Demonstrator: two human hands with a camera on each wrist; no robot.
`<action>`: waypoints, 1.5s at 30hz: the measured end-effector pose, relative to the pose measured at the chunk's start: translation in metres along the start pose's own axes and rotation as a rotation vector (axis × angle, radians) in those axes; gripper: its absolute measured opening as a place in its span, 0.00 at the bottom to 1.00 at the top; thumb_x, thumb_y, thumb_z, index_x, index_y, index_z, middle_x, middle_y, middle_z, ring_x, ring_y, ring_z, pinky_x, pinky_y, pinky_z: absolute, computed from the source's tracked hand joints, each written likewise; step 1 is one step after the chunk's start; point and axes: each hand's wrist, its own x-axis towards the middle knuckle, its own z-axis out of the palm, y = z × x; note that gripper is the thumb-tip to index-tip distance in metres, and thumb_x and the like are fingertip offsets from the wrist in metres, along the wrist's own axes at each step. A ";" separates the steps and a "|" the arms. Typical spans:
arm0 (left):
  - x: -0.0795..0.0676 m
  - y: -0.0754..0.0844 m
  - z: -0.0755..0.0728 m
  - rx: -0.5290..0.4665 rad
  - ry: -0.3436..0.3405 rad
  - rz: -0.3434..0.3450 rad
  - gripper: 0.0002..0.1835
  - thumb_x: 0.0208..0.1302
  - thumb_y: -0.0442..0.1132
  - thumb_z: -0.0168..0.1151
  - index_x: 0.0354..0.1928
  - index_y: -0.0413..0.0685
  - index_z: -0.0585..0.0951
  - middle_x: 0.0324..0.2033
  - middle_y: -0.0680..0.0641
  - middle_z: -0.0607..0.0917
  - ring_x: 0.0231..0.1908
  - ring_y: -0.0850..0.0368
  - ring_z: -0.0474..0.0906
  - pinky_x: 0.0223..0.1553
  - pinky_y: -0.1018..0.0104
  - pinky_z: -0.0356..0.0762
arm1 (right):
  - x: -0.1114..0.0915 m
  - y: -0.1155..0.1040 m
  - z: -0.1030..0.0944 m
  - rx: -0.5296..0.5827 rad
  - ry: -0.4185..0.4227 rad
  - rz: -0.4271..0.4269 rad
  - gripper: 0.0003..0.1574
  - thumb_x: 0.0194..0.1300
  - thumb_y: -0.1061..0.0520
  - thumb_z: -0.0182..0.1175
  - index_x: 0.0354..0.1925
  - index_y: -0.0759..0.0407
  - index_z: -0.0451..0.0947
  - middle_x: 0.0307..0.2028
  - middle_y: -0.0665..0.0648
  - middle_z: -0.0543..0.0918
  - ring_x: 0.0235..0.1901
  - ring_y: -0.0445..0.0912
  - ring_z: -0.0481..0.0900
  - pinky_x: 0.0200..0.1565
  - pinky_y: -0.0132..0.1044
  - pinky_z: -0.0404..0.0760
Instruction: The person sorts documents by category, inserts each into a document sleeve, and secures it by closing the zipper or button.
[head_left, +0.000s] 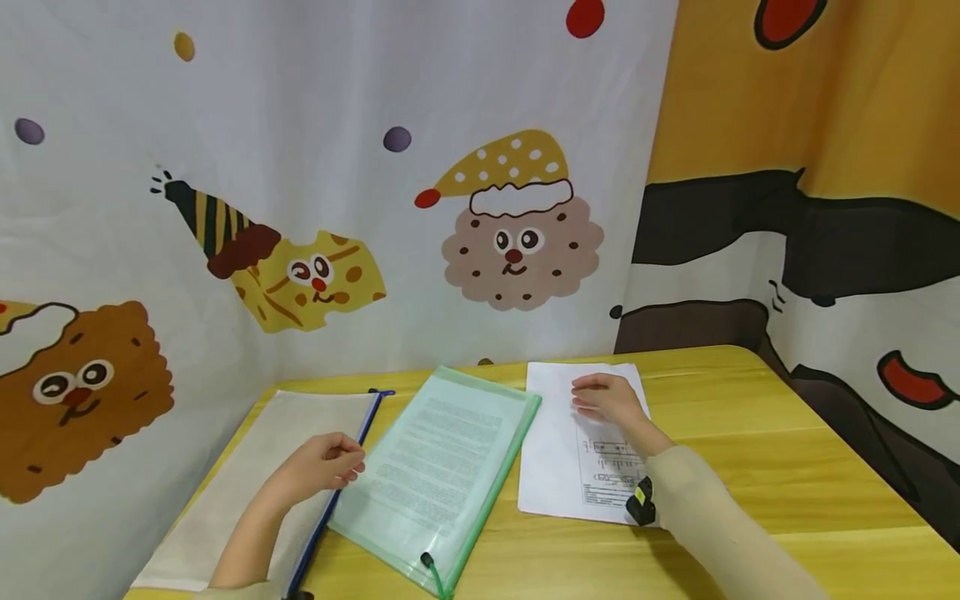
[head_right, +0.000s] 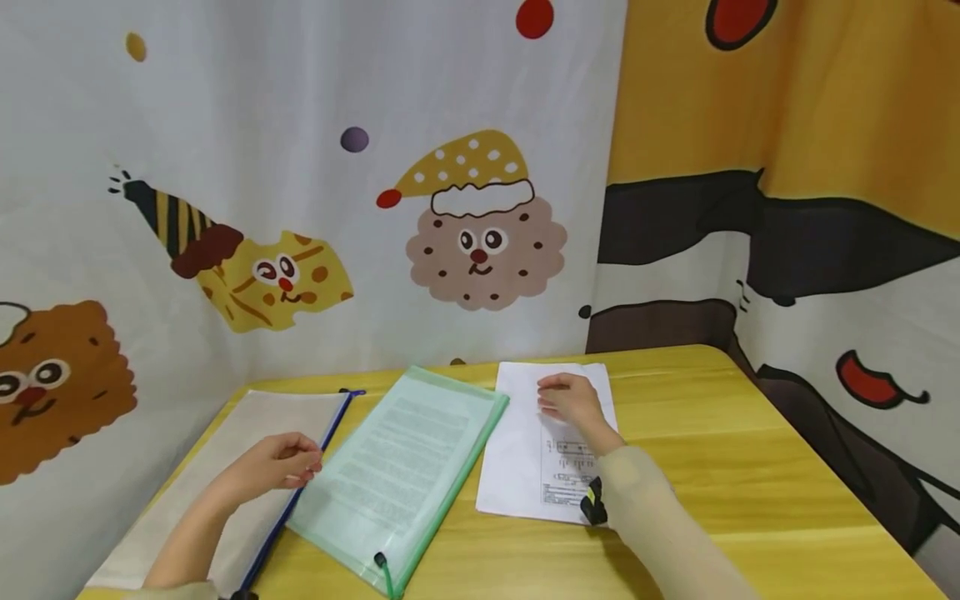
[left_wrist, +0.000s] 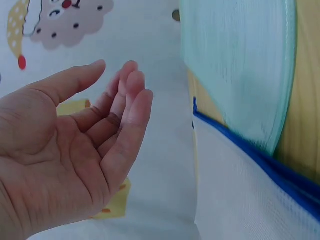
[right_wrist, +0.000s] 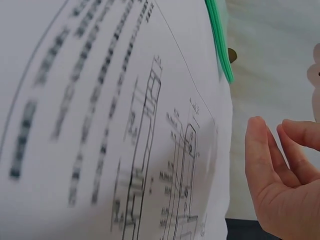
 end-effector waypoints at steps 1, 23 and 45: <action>0.001 -0.003 -0.003 -0.004 0.012 -0.010 0.17 0.70 0.41 0.52 0.47 0.29 0.72 0.35 0.44 0.81 0.34 0.54 0.78 0.39 0.60 0.80 | -0.001 0.001 -0.002 0.000 -0.001 -0.002 0.21 0.66 0.61 0.56 0.55 0.70 0.72 0.52 0.68 0.78 0.42 0.49 0.83 0.46 0.40 0.82; -0.006 -0.062 -0.039 -0.177 0.136 -0.158 0.25 0.71 0.42 0.50 0.58 0.24 0.64 0.50 0.34 0.77 0.49 0.46 0.78 0.49 0.57 0.79 | -0.013 0.023 -0.043 -0.014 -0.043 -0.013 0.32 0.58 0.49 0.65 0.56 0.65 0.72 0.52 0.62 0.77 0.44 0.45 0.82 0.45 0.35 0.81; -0.018 -0.095 -0.031 -0.225 0.155 -0.256 0.26 0.65 0.42 0.57 0.56 0.27 0.68 0.42 0.47 0.80 0.41 0.60 0.78 0.43 0.68 0.79 | -0.009 0.046 -0.063 0.059 -0.066 -0.035 0.49 0.40 0.35 0.72 0.53 0.63 0.74 0.53 0.62 0.77 0.46 0.47 0.82 0.46 0.39 0.81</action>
